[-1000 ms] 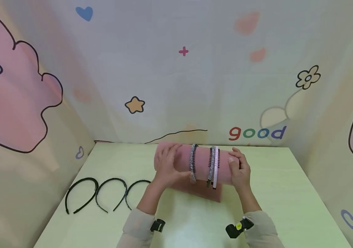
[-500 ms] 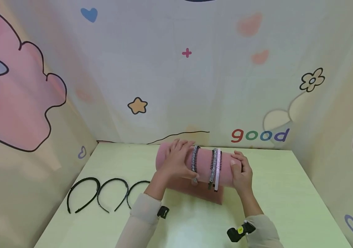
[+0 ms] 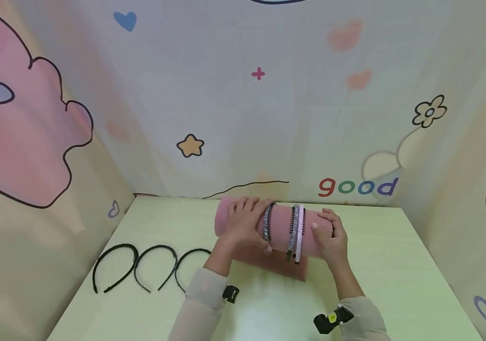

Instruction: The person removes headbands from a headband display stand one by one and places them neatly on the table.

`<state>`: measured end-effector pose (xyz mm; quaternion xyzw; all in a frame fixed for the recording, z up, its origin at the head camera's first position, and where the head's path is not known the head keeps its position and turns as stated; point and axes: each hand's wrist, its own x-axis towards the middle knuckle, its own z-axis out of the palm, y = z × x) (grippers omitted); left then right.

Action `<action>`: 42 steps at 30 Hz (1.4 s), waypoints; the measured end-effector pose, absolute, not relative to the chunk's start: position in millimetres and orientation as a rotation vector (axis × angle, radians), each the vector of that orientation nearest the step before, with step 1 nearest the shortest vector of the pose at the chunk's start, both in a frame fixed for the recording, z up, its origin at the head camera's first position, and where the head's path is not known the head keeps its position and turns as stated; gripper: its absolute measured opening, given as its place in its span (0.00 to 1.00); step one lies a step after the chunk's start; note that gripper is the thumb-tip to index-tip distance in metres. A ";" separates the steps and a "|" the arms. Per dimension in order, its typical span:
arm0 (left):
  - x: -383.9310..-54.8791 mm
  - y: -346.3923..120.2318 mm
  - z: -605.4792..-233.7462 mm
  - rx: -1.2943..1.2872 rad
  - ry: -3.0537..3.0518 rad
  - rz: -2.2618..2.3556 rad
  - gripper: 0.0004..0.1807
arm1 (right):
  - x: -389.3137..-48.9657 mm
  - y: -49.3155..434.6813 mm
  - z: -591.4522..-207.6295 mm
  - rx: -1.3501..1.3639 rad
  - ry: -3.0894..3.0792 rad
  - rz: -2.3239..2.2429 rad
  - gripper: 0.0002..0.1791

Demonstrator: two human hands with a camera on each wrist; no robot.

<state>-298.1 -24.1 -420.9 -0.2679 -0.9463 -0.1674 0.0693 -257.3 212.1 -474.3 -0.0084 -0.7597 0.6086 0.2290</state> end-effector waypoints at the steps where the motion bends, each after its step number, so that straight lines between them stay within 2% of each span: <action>1: -297.9 -24.1 -421.8 -0.796 -2.846 -0.499 0.68 | -257.9 212.2 -474.1 -0.030 -2.101 1.676 0.19; 11: -297.1 -25.3 -423.4 -0.786 -2.844 -0.477 0.67 | -261.8 202.2 -466.1 -0.175 -2.157 1.525 0.15; 22: -293.8 -27.3 -427.9 -0.756 -2.828 -0.532 0.69 | -262.3 200.6 -473.2 -0.124 -2.100 1.488 0.15; 42: -292.4 -27.4 -431.7 -0.662 -2.837 -0.662 0.67 | -261.1 205.0 -474.1 -0.130 -2.087 1.525 0.16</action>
